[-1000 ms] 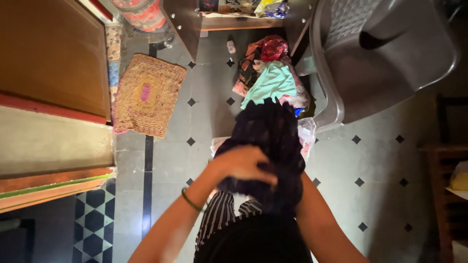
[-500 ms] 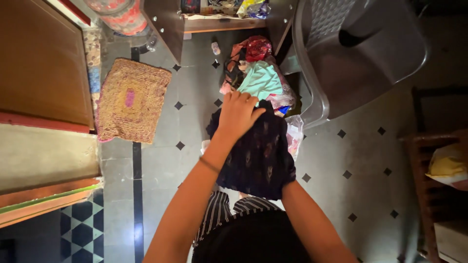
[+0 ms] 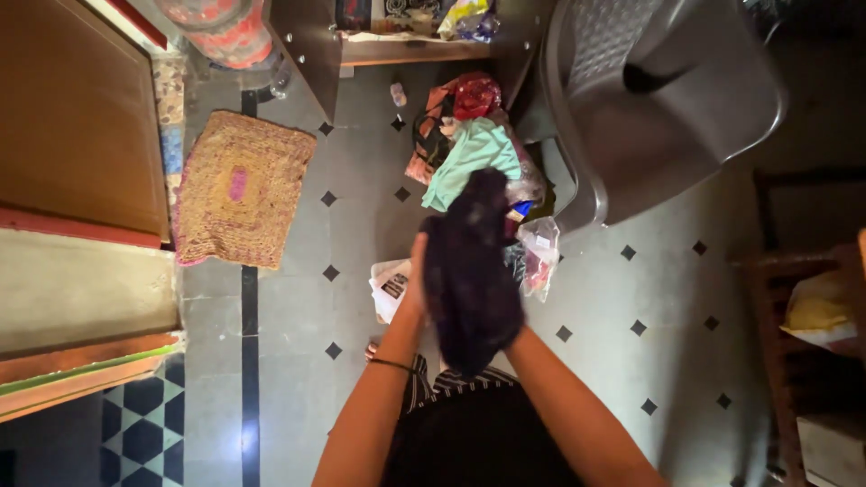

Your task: Sorting, inspecting, and organizing various pieces of clothing from a pile on the floor.

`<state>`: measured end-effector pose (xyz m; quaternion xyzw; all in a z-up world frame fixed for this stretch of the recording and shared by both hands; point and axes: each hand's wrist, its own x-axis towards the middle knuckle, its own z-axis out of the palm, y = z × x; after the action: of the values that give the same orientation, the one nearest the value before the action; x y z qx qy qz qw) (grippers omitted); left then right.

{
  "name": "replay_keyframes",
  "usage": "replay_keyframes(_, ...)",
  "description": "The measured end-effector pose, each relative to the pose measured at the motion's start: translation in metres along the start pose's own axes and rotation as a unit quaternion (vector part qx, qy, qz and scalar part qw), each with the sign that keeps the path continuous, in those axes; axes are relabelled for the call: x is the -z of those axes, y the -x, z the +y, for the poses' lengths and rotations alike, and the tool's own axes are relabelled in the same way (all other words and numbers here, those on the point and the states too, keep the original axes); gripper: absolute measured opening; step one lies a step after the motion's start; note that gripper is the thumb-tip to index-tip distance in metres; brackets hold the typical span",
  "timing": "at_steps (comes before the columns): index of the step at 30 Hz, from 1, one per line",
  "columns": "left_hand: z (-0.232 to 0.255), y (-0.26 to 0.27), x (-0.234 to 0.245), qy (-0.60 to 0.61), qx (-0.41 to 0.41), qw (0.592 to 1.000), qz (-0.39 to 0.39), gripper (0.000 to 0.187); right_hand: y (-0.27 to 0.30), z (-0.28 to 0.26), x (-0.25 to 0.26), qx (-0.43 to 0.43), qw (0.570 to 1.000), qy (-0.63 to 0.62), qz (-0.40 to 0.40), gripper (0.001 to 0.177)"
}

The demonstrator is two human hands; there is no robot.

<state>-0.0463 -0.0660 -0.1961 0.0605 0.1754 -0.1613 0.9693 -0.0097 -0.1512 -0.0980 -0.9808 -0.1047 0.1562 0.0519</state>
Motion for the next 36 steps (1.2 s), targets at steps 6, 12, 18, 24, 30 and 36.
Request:
replay_keyframes(6, -0.005, 0.014, 0.004, -0.034, -0.013, 0.999, -0.002, 0.083, -0.005, -0.031, 0.015, -0.005, 0.997, 0.075, 0.013, 0.101)
replay_keyframes(12, 0.0, 0.018, 0.003, -0.08, -0.032, 0.996, -0.01, 0.074, 0.001, -0.038, 0.062, 0.03, 0.985, 0.095, -0.139, 0.068)
replay_keyframes(18, 0.005, 0.029, 0.0, -0.12, -0.065, 0.991, -0.005, 0.066, 0.025, 0.033, 0.051, 0.244, 0.957, -0.158, -0.012, 0.059)
replay_keyframes(24, 0.015, 0.059, -0.03, -0.171, -0.098, 0.98, -0.001, 0.059, 0.013, 0.091, 0.062, 0.176, 0.867, -0.438, -0.157, 0.061)
replay_keyframes(30, 0.02, 0.079, -0.081, -0.218, -0.127, 0.968, -0.003, 0.052, 0.018, 0.129, 0.002, -0.054, 0.658, -0.685, -0.308, 0.059)
replay_keyframes(36, 0.024, 0.114, -0.156, -0.263, -0.152, 0.953, -0.003, 0.046, 0.027, 0.13, -0.007, -0.113, 0.536, -0.821, -0.159, 0.034)
